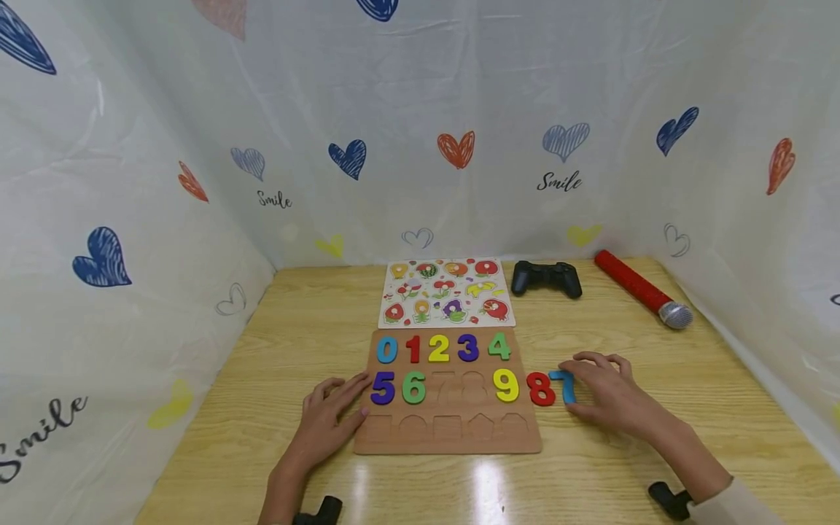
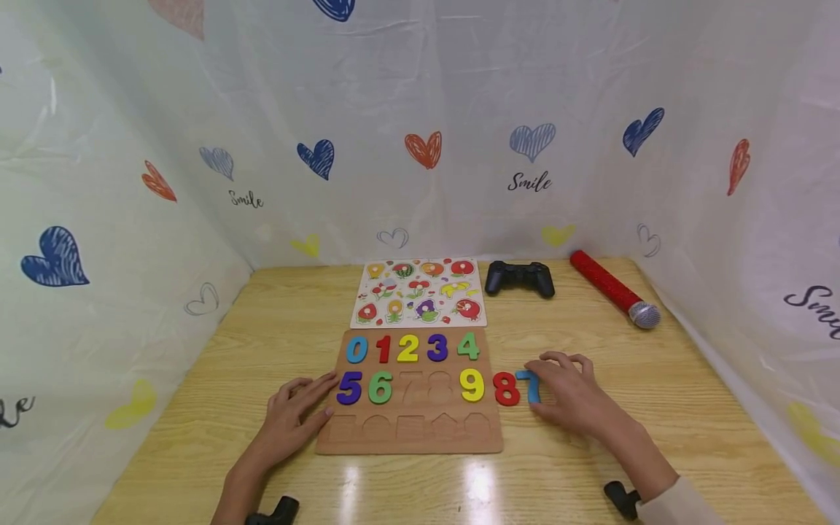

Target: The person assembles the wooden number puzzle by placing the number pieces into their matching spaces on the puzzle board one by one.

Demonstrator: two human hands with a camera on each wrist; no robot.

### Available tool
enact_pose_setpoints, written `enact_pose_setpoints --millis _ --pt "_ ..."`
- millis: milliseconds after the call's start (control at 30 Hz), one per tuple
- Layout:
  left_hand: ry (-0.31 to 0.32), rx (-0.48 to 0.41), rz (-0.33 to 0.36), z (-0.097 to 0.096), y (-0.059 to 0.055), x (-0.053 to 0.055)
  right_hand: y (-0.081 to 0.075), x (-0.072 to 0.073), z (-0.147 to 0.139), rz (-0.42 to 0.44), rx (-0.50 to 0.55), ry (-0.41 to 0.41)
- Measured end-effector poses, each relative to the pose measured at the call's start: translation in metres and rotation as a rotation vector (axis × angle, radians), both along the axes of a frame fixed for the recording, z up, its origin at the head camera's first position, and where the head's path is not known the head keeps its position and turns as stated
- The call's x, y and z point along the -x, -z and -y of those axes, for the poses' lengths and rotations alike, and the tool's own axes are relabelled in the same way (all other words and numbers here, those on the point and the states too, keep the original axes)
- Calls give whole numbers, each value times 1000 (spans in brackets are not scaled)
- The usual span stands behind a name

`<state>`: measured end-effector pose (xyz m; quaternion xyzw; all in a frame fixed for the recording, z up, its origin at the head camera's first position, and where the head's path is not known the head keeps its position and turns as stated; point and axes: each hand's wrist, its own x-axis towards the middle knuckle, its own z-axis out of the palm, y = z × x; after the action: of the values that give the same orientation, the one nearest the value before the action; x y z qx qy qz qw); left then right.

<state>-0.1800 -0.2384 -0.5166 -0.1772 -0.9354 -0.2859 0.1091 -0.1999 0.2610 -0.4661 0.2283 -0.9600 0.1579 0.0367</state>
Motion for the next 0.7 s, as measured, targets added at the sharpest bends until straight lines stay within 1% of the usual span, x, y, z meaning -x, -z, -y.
enact_pose_setpoints --millis 167,500,700 --pt "3 -1 13 0 0 0 1 2 -1 0 0 -6" --pt "1 4 4 1 0 1 1 7 -3 2 9 -37" --pt "1 3 15 0 -2 0 -1 6 -1 -6 4 -28"
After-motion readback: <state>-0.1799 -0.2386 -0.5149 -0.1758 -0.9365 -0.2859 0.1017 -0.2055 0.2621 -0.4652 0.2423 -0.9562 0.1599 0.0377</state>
